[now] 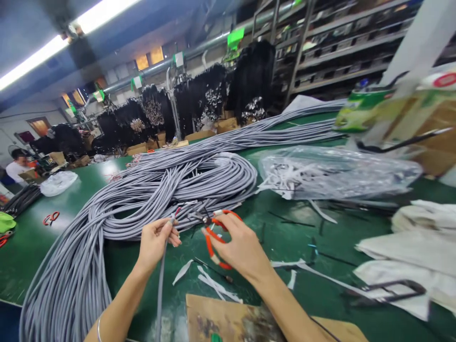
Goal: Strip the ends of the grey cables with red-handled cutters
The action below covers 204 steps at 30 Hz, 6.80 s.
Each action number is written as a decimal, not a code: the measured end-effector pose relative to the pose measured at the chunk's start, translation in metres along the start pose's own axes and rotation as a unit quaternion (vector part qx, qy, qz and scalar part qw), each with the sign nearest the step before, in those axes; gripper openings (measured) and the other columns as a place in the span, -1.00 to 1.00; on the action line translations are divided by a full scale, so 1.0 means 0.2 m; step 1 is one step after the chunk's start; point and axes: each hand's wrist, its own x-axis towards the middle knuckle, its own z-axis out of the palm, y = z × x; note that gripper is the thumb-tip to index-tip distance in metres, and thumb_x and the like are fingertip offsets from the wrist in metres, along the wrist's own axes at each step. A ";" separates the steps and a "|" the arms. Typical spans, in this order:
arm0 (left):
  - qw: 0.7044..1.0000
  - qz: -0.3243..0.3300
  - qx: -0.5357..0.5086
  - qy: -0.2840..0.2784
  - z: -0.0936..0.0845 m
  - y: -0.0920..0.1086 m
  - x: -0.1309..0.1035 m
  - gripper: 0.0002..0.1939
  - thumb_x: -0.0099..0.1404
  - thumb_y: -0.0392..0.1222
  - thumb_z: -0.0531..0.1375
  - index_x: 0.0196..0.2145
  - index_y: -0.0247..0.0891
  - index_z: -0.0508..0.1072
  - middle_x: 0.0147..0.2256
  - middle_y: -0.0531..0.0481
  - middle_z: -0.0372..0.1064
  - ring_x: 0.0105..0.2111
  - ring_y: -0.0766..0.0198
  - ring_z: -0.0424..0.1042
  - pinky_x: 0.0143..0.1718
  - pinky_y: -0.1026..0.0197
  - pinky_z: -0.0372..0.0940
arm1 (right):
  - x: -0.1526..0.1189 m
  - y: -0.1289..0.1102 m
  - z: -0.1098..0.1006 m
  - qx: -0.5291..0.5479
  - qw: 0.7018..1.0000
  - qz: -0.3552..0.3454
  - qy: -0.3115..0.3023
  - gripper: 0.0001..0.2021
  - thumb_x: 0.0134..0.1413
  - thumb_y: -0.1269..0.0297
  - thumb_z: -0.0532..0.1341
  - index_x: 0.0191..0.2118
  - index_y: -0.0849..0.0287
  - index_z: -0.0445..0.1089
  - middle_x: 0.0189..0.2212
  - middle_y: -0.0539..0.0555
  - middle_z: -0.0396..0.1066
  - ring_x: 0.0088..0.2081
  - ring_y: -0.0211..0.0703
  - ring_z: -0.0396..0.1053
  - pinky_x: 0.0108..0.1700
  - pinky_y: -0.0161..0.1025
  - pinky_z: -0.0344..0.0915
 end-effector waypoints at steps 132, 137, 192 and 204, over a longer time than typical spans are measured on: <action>0.992 0.021 -0.026 -0.120 0.06 0.00 -0.10 -0.70 -0.02 -0.01 0.30 -0.51 -0.32 0.40 -0.57 0.04 0.23 -0.63 0.40 0.26 -0.68 0.36 0.24 | 0.00 -0.19 -0.11 0.277 0.947 0.164 -0.023 -0.69 -0.20 0.03 0.23 -0.64 0.13 0.18 -0.71 -0.07 0.19 -0.65 -0.29 0.17 -0.58 -0.36 0.19; 0.982 0.150 0.092 -0.069 0.00 0.03 -0.10 -0.86 0.14 -0.27 0.14 -0.51 -0.28 0.47 -0.48 -0.03 0.25 -0.54 0.35 0.28 -0.64 0.38 0.23 | -0.03 -0.21 -0.09 0.155 0.986 0.035 -0.042 -0.78 -0.11 0.10 0.19 -0.54 0.12 0.24 -0.66 -0.06 0.25 -0.64 -0.28 0.19 -0.57 -0.36 0.19; 0.972 -0.103 0.017 -0.212 -0.09 0.07 -0.01 -0.59 -0.25 -0.04 0.40 -0.57 -0.41 0.37 -0.72 0.07 0.27 -0.74 0.43 0.25 -0.70 0.37 0.19 | 0.03 -0.03 -0.06 -0.004 0.978 0.187 -0.095 -0.42 0.04 -0.21 -0.24 -0.77 0.10 -0.02 -0.84 -0.06 -0.05 -0.75 -0.32 -0.02 -0.69 -0.35 -0.02; 0.951 -0.161 -0.060 -0.258 -0.06 -0.01 -0.02 -0.45 -0.24 0.17 0.34 -0.50 -0.44 0.47 -0.68 0.07 0.23 -0.72 0.45 0.20 -0.69 0.35 0.14 | 0.02 0.01 0.03 -0.211 0.916 0.238 -0.243 -0.85 -0.10 0.33 0.16 -0.52 0.18 0.46 -0.50 0.22 0.47 -0.41 0.00 0.43 -0.45 -0.26 0.17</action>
